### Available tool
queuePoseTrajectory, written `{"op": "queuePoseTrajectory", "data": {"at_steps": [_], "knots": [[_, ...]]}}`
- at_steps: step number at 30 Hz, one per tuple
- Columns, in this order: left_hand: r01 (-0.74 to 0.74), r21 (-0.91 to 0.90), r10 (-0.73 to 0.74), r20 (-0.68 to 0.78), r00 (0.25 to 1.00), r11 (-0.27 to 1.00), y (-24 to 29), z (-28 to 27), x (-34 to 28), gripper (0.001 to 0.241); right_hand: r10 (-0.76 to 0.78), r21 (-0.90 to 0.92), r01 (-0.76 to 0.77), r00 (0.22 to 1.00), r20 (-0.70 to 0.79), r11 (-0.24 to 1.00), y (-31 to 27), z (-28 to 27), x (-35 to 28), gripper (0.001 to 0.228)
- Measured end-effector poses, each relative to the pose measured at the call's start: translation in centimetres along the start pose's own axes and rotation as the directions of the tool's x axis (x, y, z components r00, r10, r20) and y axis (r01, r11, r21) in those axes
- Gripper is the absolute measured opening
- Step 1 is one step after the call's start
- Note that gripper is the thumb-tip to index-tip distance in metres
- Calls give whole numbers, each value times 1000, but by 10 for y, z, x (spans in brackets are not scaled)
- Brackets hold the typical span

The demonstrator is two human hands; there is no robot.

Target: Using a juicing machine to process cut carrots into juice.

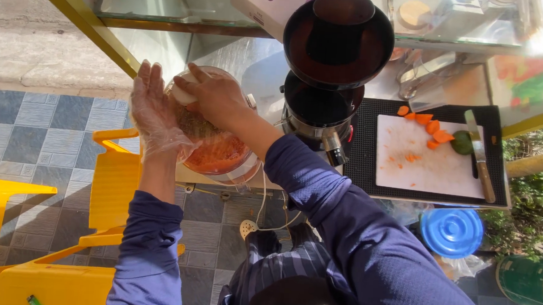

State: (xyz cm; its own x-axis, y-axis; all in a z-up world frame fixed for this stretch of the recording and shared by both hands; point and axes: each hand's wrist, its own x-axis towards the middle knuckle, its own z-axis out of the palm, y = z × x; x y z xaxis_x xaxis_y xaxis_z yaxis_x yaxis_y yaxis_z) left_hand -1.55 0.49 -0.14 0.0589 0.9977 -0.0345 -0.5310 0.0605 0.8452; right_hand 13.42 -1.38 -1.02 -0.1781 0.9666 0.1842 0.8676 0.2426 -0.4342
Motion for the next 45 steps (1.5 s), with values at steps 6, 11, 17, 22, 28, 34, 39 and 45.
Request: {"op": "queuePoseTrajectory", "data": {"at_steps": [6, 11, 17, 22, 28, 34, 39, 45], "knots": [[-314, 319, 314, 53, 948, 894, 31, 63, -46, 43, -17, 212, 28, 998, -56, 977, -4, -22, -19, 65], [-596, 437, 441, 408, 799, 674, 29, 172, -135, 33, 94, 573, 136, 931, -354, 808, 0, -155, -144, 51], [-507, 274, 279, 582, 764, 818, -82, 291, -207, 20, 226, 587, 129, 840, -493, 799, 102, -215, -275, 35], [-239, 381, 18, 501, 865, 893, -209, 358, -236, 31, 554, 811, -91, 774, -307, 578, 218, -171, -354, 34], [-302, 902, -293, 393, 872, 309, -450, 317, -156, 78, 638, 246, -611, 584, -502, 753, 409, -56, -406, 47], [-218, 971, -562, 128, 817, -96, -508, 349, -114, 76, 749, 160, -744, 588, -305, 649, 486, -40, -395, 74], [-231, 967, -564, 132, 815, -109, -534, 341, -108, 54, 769, 170, -763, 558, -313, 623, 478, -33, -385, 51], [-479, 868, -473, 479, 740, 131, -549, 310, -120, 32, 676, 175, -669, 631, -380, 722, 457, -9, -412, 36]]}}
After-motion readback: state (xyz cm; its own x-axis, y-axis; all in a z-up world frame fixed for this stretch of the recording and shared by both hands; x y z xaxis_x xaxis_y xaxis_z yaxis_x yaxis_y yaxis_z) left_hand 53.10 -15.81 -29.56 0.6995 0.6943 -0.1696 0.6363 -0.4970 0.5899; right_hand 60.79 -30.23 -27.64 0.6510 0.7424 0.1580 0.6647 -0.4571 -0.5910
